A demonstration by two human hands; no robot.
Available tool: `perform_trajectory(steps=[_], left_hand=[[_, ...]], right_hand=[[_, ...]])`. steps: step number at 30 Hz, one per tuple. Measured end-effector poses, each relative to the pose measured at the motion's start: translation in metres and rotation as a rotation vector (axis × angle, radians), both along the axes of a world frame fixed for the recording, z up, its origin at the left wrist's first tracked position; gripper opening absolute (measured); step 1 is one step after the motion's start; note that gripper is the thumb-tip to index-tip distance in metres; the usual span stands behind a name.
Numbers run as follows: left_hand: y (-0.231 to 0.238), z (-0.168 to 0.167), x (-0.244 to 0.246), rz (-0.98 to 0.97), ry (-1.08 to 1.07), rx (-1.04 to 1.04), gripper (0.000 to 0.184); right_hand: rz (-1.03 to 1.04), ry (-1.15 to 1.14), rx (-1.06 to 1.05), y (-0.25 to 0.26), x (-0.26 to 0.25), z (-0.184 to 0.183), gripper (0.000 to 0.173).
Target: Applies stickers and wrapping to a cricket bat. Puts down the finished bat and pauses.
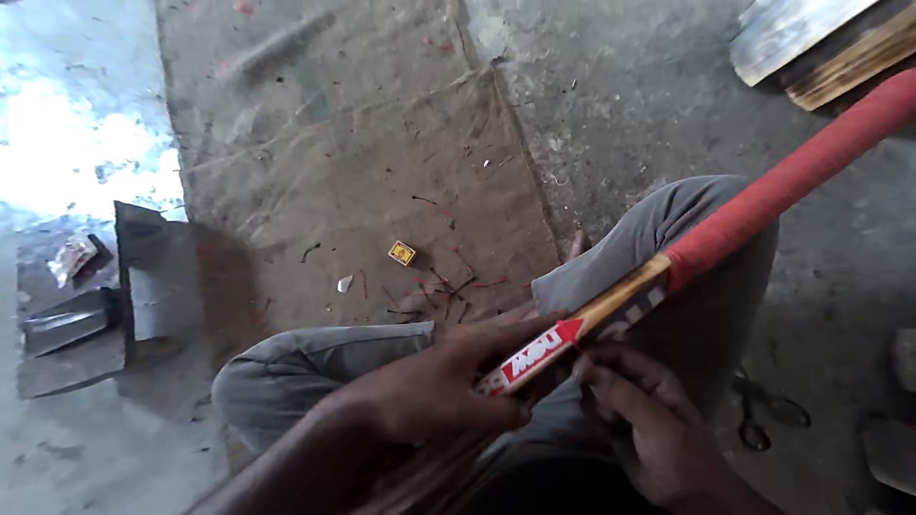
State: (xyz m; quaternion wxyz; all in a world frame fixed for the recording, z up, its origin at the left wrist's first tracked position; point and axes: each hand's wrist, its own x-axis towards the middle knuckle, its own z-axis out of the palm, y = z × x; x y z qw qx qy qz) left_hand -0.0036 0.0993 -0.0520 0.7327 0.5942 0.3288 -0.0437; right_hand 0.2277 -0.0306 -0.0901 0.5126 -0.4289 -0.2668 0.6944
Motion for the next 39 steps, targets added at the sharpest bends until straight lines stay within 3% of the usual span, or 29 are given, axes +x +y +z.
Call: perform_trajectory(steps=[1, 3, 5, 8, 11, 14, 18, 25, 30, 33, 36, 39], left_hand=[[-0.001, 0.005, -0.004, 0.051, 0.048, 0.174, 0.074], [-0.017, 0.020, -0.004, 0.167, 0.263, 0.805, 0.063], [-0.053, 0.019, 0.012, 0.223, 0.518, 1.278, 0.067], [-0.102, -0.022, 0.036, 0.133, 0.781, 1.533, 0.078], [-0.102, -0.047, 0.034, 0.118, 0.834, 1.620, 0.077], [-0.098, -0.043, 0.035, 0.107, 0.800, 1.597, 0.076], [-0.095, -0.040, 0.032, 0.078, 0.769, 1.601, 0.079], [-0.084, -0.028, 0.027, 0.006, 0.653, 1.511, 0.073], [-0.071, -0.011, 0.023, 0.029, 0.569, 1.416, 0.070], [-0.055, 0.010, 0.012, 0.024, 0.399, 1.157, 0.073], [-0.037, 0.021, -0.002, 0.006, 0.160, 0.685, 0.085], [-0.022, 0.013, -0.008, 0.045, -0.007, 0.276, 0.085]], right_hand=[[-0.003, 0.005, -0.040, 0.005, -0.002, 0.001, 0.021], [-0.020, 0.010, -0.103, 0.020, -0.009, 0.008, 0.024], [-0.023, 0.015, -0.146, 0.031, -0.017, 0.017, 0.026], [-0.039, -0.013, -0.149, 0.028, -0.022, 0.019, 0.025], [-0.060, -0.085, -0.150, -0.007, -0.011, 0.001, 0.023], [-0.117, -0.110, -0.202, -0.035, 0.000, -0.008, 0.020], [-0.150, 0.020, -0.211, -0.049, 0.001, -0.018, 0.019], [-0.159, 0.172, -0.269, -0.047, -0.001, -0.040, 0.018], [-0.094, 0.175, -0.152, -0.041, 0.000, -0.034, 0.020], [-0.028, 0.107, -0.027, -0.028, -0.001, -0.017, 0.019], [-0.013, 0.111, 0.037, -0.018, -0.004, -0.002, 0.019], [-0.007, 0.073, 0.048, -0.011, -0.004, -0.001, 0.020]])
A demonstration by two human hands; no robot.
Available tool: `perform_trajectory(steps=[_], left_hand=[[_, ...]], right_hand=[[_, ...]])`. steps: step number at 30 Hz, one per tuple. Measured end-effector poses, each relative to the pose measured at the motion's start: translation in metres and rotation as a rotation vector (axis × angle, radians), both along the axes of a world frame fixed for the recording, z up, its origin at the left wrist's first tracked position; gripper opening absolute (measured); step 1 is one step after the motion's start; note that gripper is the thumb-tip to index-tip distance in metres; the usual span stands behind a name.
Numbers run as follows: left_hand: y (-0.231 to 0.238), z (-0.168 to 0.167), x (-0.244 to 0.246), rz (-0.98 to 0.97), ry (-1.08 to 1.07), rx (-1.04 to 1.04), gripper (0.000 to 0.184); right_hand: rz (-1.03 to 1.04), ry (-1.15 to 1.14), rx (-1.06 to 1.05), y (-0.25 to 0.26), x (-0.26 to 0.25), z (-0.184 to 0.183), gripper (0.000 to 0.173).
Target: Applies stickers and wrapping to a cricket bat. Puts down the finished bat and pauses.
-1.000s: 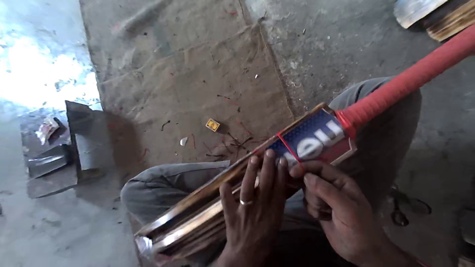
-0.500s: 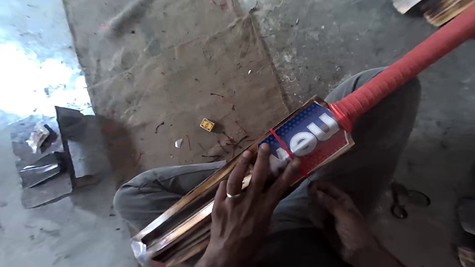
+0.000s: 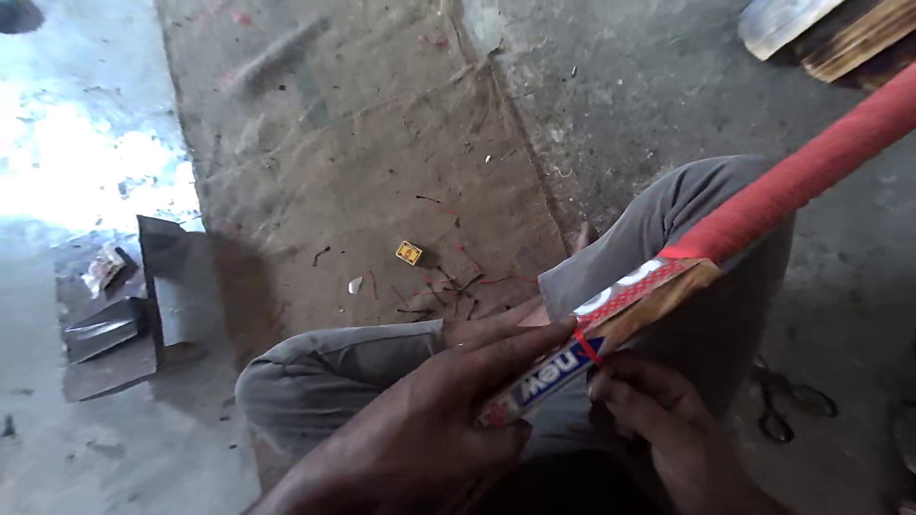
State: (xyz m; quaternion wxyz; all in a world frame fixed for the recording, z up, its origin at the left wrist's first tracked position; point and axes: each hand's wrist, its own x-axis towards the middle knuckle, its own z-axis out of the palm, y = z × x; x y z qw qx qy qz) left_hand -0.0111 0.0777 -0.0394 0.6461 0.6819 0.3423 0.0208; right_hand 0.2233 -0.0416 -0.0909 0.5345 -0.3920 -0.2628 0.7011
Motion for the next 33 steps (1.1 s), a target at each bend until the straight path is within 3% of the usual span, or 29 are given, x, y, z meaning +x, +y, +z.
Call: perform_trajectory(steps=[2, 5, 8, 11, 18, 22, 25, 30, 33], left_hand=[[0.003, -0.006, -0.001, 0.050, 0.040, 0.083, 0.074], [-0.016, -0.005, 0.008, 0.214, 0.365, 0.775, 0.057], [-0.051, -0.032, 0.032, 0.208, 0.631, 1.156, 0.076], [-0.066, -0.062, 0.045, 0.201, 0.739, 1.205, 0.088], [-0.054, -0.053, 0.040, 0.143, 0.632, 1.074, 0.096], [-0.042, -0.041, 0.036, 0.100, 0.533, 0.966, 0.085], [-0.027, -0.017, 0.026, 0.040, 0.393, 0.636, 0.093], [0.003, 0.002, 0.009, -0.022, 0.089, -0.229, 0.101], [0.017, -0.011, 0.002, -0.053, 0.003, -0.340, 0.090]], right_hand=[[-0.033, -0.041, -0.090, 0.006, -0.004, -0.005, 0.020], [-0.053, -0.094, -0.147, 0.020, -0.009, -0.010, 0.024], [-0.057, -0.138, -0.189, 0.021, -0.011, -0.007, 0.026], [-0.076, -0.187, -0.223, -0.002, -0.004, -0.014, 0.023], [-0.116, -0.156, -0.225, -0.045, 0.011, -0.036, 0.021], [-0.079, -0.147, -0.148, -0.038, 0.011, -0.030, 0.021], [-0.032, -0.129, -0.067, -0.023, 0.010, -0.013, 0.021], [0.006, -0.081, 0.018, -0.002, 0.006, 0.000, 0.020], [0.008, -0.061, -0.049, 0.009, 0.003, 0.001, 0.020]])
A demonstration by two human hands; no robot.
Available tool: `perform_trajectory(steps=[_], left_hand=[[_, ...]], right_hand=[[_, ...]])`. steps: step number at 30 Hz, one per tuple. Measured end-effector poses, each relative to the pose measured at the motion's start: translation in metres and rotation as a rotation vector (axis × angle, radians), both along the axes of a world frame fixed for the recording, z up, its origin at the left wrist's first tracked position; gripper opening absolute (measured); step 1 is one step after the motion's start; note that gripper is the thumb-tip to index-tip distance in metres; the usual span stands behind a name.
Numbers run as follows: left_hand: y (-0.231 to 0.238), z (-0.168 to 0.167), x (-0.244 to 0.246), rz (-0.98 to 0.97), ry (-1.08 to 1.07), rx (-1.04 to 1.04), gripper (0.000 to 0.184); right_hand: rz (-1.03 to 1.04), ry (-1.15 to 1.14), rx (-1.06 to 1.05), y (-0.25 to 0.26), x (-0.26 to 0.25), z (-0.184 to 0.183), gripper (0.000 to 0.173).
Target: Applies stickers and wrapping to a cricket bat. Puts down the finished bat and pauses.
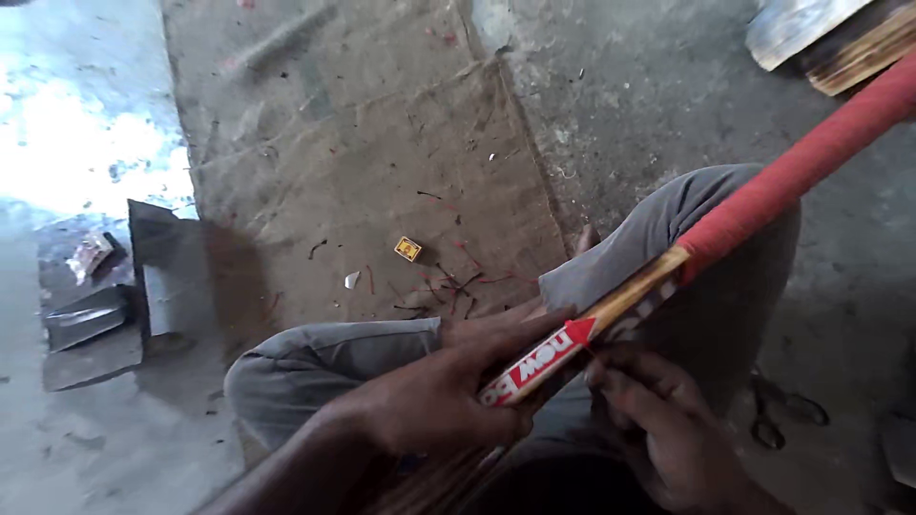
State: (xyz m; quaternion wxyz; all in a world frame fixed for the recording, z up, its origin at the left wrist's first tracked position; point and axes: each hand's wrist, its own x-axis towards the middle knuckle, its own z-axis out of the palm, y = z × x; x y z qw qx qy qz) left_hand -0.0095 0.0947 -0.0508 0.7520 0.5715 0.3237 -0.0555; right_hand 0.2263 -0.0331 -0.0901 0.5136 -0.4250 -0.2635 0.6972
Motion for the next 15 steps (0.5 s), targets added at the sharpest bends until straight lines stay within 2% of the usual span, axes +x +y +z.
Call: perform_trajectory(steps=[1, 2, 4, 5, 7, 8, 10, 15], left_hand=[[0.002, 0.001, -0.003, 0.036, -0.008, 0.086, 0.082], [0.001, 0.006, -0.005, 0.098, 0.031, 0.259, 0.073], [-0.017, 0.015, -0.003, 0.216, 0.279, 0.887, 0.058], [-0.033, 0.012, 0.004, 0.242, 0.424, 1.177, 0.059], [-0.071, -0.007, 0.023, 0.191, 0.635, 1.493, 0.077], [-0.087, -0.021, 0.031, 0.133, 0.740, 1.560, 0.083], [-0.100, -0.043, 0.035, 0.089, 0.841, 1.640, 0.077], [-0.092, -0.045, 0.033, 0.084, 0.774, 1.651, 0.076]], right_hand=[[-0.005, -0.009, -0.051, 0.005, -0.002, 0.001, 0.021], [-0.004, -0.019, -0.097, 0.011, -0.005, 0.003, 0.022], [-0.003, -0.033, -0.150, 0.024, -0.010, 0.008, 0.026], [-0.010, -0.029, -0.165, 0.029, -0.012, 0.010, 0.026], [-0.013, -0.017, -0.164, 0.031, -0.017, 0.012, 0.026], [-0.013, -0.031, -0.157, 0.028, -0.017, 0.010, 0.024], [-0.022, -0.047, -0.150, 0.009, -0.013, 0.002, 0.023], [-0.135, -0.040, -0.210, -0.036, 0.002, -0.014, 0.020]])
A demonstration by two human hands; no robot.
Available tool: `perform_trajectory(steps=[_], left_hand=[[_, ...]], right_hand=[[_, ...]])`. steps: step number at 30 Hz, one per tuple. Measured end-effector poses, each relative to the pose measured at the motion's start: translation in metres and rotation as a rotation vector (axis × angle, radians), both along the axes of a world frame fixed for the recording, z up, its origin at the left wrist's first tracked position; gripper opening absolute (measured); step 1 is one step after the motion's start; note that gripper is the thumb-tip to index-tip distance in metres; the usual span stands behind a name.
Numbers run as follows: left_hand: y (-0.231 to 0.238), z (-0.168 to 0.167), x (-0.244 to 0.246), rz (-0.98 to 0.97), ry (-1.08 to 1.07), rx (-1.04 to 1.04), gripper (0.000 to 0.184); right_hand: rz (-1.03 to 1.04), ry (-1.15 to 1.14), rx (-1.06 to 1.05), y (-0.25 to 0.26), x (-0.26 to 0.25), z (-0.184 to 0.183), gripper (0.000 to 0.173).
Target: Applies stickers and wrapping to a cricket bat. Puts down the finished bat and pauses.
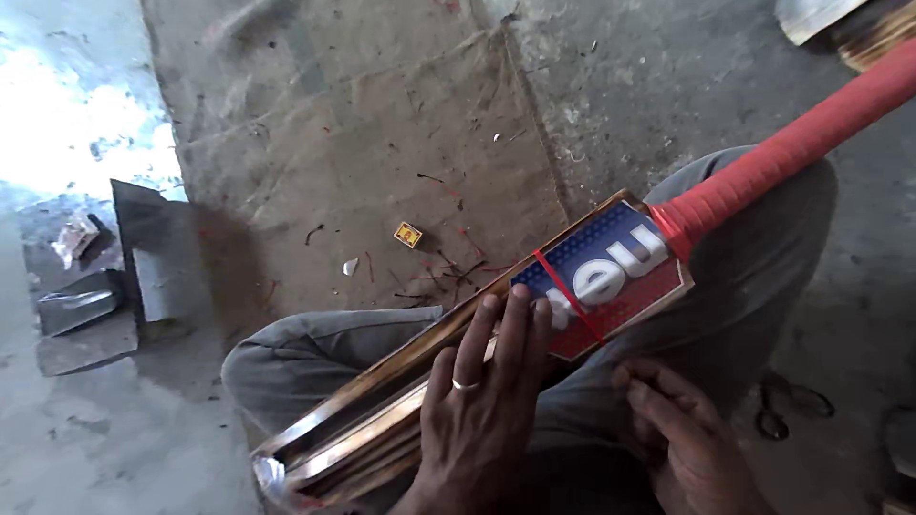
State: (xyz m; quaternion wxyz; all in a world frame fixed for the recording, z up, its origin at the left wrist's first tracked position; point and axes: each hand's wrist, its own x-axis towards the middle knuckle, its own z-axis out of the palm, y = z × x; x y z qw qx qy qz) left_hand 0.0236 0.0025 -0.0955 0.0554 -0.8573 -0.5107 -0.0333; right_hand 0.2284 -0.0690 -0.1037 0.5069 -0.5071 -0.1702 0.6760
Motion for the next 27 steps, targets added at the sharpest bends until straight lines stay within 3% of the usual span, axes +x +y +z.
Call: perform_trajectory(steps=[5, 9, 14, 18, 24, 26, 27], left_hand=[[0.005, 0.006, -0.001, -0.030, 0.000, -0.031, 0.080], [0.010, 0.013, -0.003, -0.085, -0.055, -0.097, 0.073], [0.020, 0.023, -0.005, -0.096, -0.110, -0.163, 0.069], [0.040, 0.049, -0.017, -0.160, -0.263, -0.433, 0.070], [0.071, 0.056, -0.035, -0.196, -0.718, -1.198, 0.084], [0.075, 0.048, -0.039, -0.166, -0.763, -1.228, 0.075], [0.073, 0.049, -0.040, -0.137, -0.716, -1.104, 0.069]], right_hand=[[0.027, 0.118, -0.018, -0.009, -0.001, -0.015, 0.020], [-0.005, 0.204, -0.083, -0.004, 0.000, -0.030, 0.018], [0.016, 0.239, 0.012, -0.001, -0.001, -0.025, 0.018], [0.095, 0.149, 0.155, 0.012, -0.002, -0.004, 0.019], [0.099, 0.169, 0.225, 0.028, -0.009, 0.014, 0.018], [0.097, 0.147, 0.183, 0.033, -0.010, 0.009, 0.019], [0.096, 0.136, 0.164, 0.037, -0.011, 0.007, 0.020]])
